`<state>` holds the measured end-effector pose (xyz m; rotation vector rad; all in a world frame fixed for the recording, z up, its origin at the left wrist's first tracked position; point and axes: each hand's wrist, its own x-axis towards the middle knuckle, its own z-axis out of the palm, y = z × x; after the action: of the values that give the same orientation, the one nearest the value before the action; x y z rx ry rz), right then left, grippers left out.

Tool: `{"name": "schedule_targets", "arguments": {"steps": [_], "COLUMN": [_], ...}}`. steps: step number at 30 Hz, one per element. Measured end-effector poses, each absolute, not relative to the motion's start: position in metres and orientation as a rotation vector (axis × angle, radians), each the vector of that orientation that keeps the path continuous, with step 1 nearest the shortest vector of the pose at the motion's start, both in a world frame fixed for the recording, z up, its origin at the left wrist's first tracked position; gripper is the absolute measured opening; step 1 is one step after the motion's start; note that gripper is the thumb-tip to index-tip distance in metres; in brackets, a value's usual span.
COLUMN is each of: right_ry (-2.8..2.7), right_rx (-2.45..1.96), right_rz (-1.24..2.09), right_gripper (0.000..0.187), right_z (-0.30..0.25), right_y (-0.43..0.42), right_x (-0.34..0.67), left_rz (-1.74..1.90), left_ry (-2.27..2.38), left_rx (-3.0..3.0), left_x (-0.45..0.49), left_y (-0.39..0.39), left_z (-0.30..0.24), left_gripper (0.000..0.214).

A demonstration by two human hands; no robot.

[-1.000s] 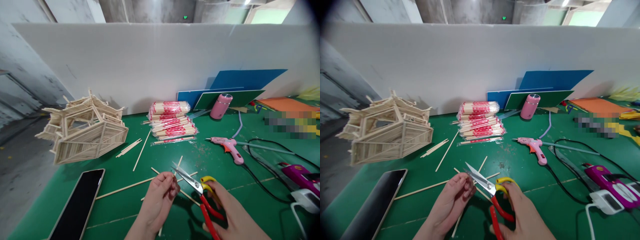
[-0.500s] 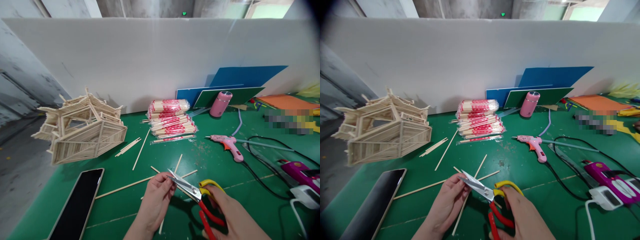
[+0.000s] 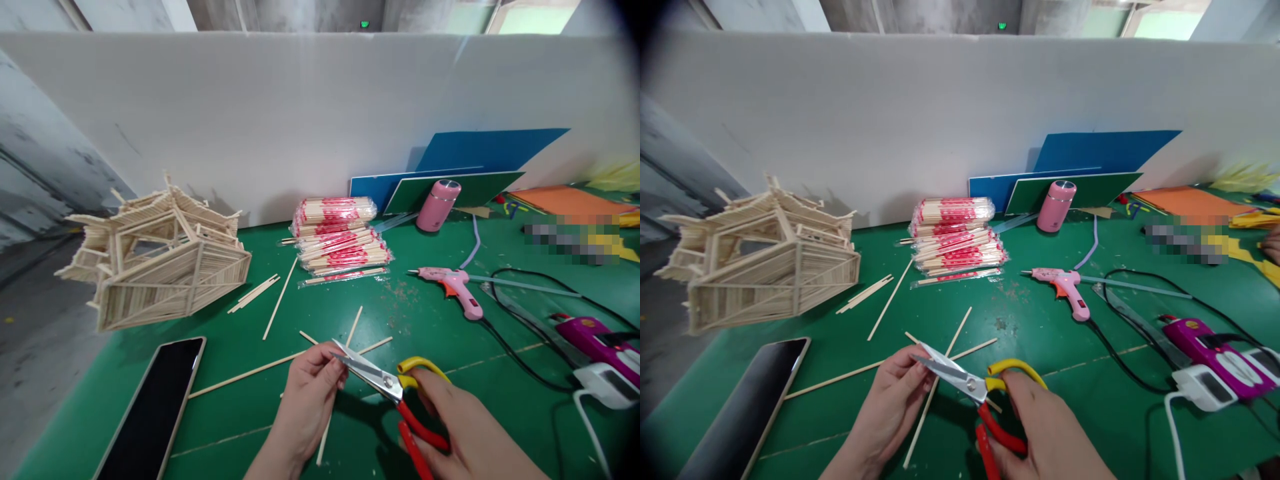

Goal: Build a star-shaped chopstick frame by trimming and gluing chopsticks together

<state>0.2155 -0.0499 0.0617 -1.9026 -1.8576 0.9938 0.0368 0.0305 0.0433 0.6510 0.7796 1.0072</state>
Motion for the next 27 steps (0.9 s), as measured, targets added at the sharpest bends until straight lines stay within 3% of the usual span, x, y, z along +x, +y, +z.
{"name": "schedule_targets", "arguments": {"steps": [10, 18, 27], "right_ry": [-1.906, -1.859, -1.884], "right_rx": [-1.876, -1.867, -1.839], "right_rz": [0.923, 0.890, 0.802], "right_gripper": [0.023, 0.043, 0.031], "right_z": [0.0569, 0.0560, 0.0545], "right_y": [-0.0514, -0.0511, -0.0520], "right_x": [0.2150, 0.2138, 0.2154], "left_rz": [1.008, 0.996, 1.009], "left_ry": [0.786, 0.799, 0.807], "left_rx": [0.673, 0.721, 0.690], "left_x": [0.0350, 0.0354, 0.0332], "left_y": [0.0324, 0.0322, 0.0343], "left_z": [0.0464, 0.0491, 0.0450], "left_gripper": [0.014, 0.014, 0.012]}}
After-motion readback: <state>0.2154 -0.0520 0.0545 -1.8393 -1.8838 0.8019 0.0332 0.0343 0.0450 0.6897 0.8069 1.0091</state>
